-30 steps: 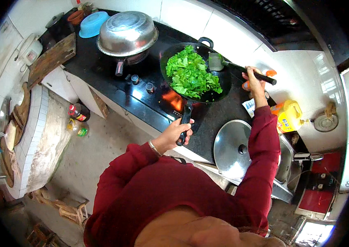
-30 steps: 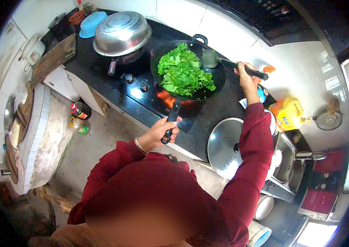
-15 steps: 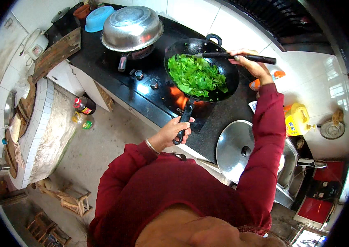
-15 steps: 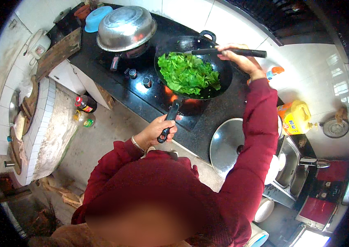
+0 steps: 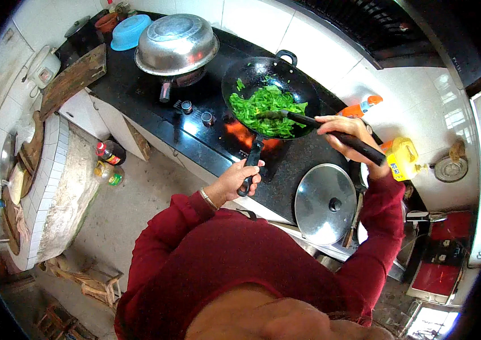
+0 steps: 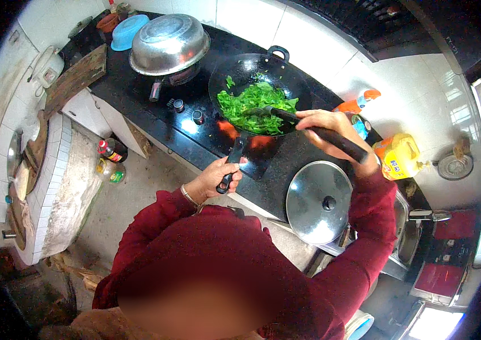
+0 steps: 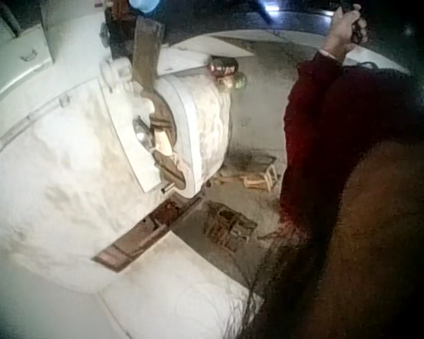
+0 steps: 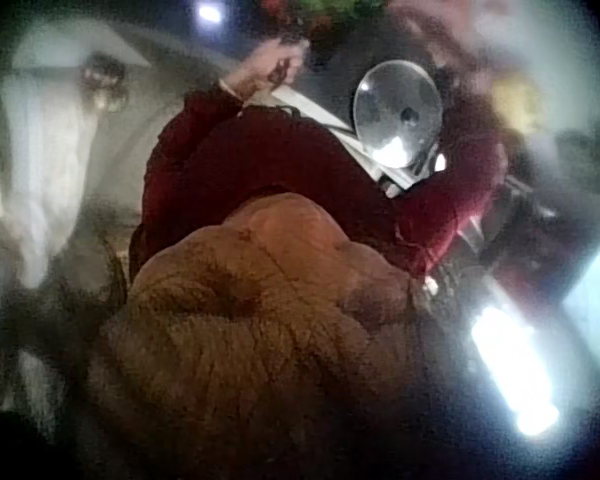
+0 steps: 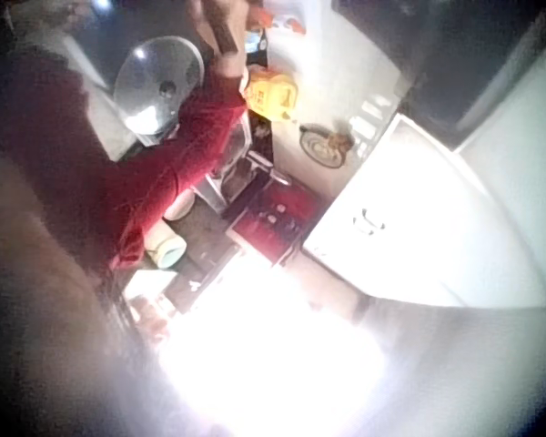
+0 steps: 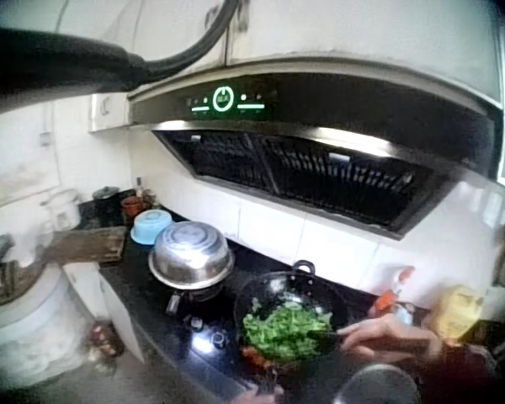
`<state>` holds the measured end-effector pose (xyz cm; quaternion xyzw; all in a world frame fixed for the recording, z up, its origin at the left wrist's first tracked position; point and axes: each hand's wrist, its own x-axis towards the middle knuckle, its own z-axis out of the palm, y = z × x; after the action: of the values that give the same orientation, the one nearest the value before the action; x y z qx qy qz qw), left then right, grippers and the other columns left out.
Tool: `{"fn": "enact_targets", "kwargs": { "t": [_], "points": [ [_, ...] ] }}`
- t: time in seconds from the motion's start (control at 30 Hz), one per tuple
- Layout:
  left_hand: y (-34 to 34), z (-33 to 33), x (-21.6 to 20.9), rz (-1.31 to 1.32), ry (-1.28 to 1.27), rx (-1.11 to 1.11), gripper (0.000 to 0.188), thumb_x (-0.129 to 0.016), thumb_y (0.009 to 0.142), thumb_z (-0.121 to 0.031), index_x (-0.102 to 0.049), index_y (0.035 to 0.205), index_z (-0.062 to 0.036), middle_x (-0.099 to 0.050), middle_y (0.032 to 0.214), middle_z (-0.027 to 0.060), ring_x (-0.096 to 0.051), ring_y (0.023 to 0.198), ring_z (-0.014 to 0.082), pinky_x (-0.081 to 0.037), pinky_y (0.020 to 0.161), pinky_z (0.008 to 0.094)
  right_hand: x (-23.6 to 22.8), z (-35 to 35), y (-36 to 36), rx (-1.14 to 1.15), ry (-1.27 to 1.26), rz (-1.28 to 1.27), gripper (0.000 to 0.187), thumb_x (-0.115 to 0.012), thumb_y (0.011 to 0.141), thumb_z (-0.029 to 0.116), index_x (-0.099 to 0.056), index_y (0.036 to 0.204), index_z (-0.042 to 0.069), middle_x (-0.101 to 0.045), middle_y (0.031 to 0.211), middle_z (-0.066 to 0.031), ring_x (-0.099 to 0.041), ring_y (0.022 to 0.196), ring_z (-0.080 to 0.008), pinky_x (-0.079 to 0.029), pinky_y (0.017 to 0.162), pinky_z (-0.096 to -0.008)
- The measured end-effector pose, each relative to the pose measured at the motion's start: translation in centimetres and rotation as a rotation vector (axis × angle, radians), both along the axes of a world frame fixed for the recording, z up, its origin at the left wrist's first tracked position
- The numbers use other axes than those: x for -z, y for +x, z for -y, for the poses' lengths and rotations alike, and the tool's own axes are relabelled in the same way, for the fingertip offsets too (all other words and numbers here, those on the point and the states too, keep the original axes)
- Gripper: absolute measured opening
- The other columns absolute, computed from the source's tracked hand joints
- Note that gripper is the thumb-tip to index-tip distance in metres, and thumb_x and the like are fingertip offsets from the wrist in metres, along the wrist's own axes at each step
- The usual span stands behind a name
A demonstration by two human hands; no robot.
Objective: The person chops small vegetables on a wooden board with a cleaver, adds green leafy vegetables into a pan on a gas stove, stirs them with a spatula, and sprinkles a spoonful of white powder from a packet.
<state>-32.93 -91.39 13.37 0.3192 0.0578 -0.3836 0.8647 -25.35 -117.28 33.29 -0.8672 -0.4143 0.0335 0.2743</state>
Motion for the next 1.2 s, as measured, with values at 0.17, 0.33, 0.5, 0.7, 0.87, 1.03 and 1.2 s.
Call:
{"fn": "enact_targets", "kwargs": {
  "t": [0.17,0.33,0.5,0.7,0.87,1.03,1.2],
  "points": [
    [-0.2,0.2,-0.4,-0.002,-0.002,-0.002,0.024,-0.05,0.091,-0.016,-0.045,0.114,-0.0112,-0.047,0.068,0.0008,-0.045,0.05,0.0103,-0.039,0.044,0.0252,7.0,-1.2,3.3,0.09,0.136,0.209,0.015,-0.06,0.076,0.003,-0.063,0.09,0.001,-0.064,0.098,-0.0195,-0.063,0.092,-0.0295,-0.05,0.078,-0.0351],
    [-0.2,0.6,-0.3,-0.013,-0.017,0.001,0.022,-0.052,0.09,-0.016,-0.046,0.112,-0.0118,-0.045,0.066,-0.0005,-0.044,0.051,0.0094,-0.037,0.043,0.0244,10.3,-1.8,3.3,-0.005,0.134,0.283,0.017,-0.062,0.076,-0.002,-0.06,0.093,0.002,-0.062,0.1,-0.0216,-0.061,0.092,-0.0337,-0.049,0.073,-0.0366],
    [0.1,-0.1,0.5,0.011,-0.068,0.005,0.022,-0.052,0.089,-0.018,-0.044,0.109,-0.0125,-0.05,0.069,0.0009,-0.047,0.054,0.0101,-0.041,0.047,0.0263,4.4,-1.9,-1.8,0.006,0.012,0.136,0.014,-0.058,0.074,-0.002,-0.061,0.088,0.001,-0.061,0.101,-0.0233,-0.061,0.095,-0.0337,-0.048,0.076,-0.0379],
    [-0.4,0.5,0.0,0.025,-0.041,0.0,0.022,-0.052,0.09,-0.017,-0.045,0.109,-0.0126,-0.049,0.068,0.0002,-0.047,0.053,0.0099,-0.04,0.047,0.0251,10.7,-1.9,2.4,-0.027,0.092,0.298,0.017,-0.052,0.077,0.008,-0.055,0.093,0.004,-0.051,0.057,-0.0049,-0.061,0.074,-0.0253,-0.041,0.09,-0.0362],
    [-0.1,0.1,0.1,-0.017,-0.015,-0.017,0.02,-0.051,0.09,-0.015,-0.047,0.11,-0.013,-0.047,0.068,-0.0009,-0.045,0.053,0.0091,-0.038,0.045,0.0238,6.6,-3.1,-0.7,-0.013,0.101,0.249,0.013,-0.059,0.076,0.003,-0.061,0.089,0.002,-0.063,0.098,-0.0209,-0.063,0.088,-0.033,-0.051,0.077,-0.0359],
    [-0.2,0.6,0.1,0.009,-0.005,-0.011,0.021,-0.052,0.09,-0.017,-0.046,0.109,-0.0137,-0.048,0.068,-0.0014,-0.045,0.052,0.0086,-0.038,0.046,0.0238,5.8,-1.7,2.4,0.057,0.154,0.37,0.012,-0.059,0.078,-0.001,-0.062,0.089,0.002,-0.064,0.096,-0.0173,-0.064,0.088,-0.0275,-0.052,0.069,-0.0319],
    [-0.3,0.9,0.3,0.006,-0.032,0.008,0.02,-0.051,0.09,-0.017,-0.046,0.11,-0.0142,-0.048,0.068,-0.0013,-0.046,0.053,0.0089,-0.039,0.046,0.0244,11.6,-2.1,6.6,0.248,0.25,0.441,0.015,-0.061,0.075,-0.001,-0.06,0.089,0.005,-0.063,0.093,-0.0162,-0.064,0.091,-0.0288,-0.051,0.072,-0.0332]
  ]
}}
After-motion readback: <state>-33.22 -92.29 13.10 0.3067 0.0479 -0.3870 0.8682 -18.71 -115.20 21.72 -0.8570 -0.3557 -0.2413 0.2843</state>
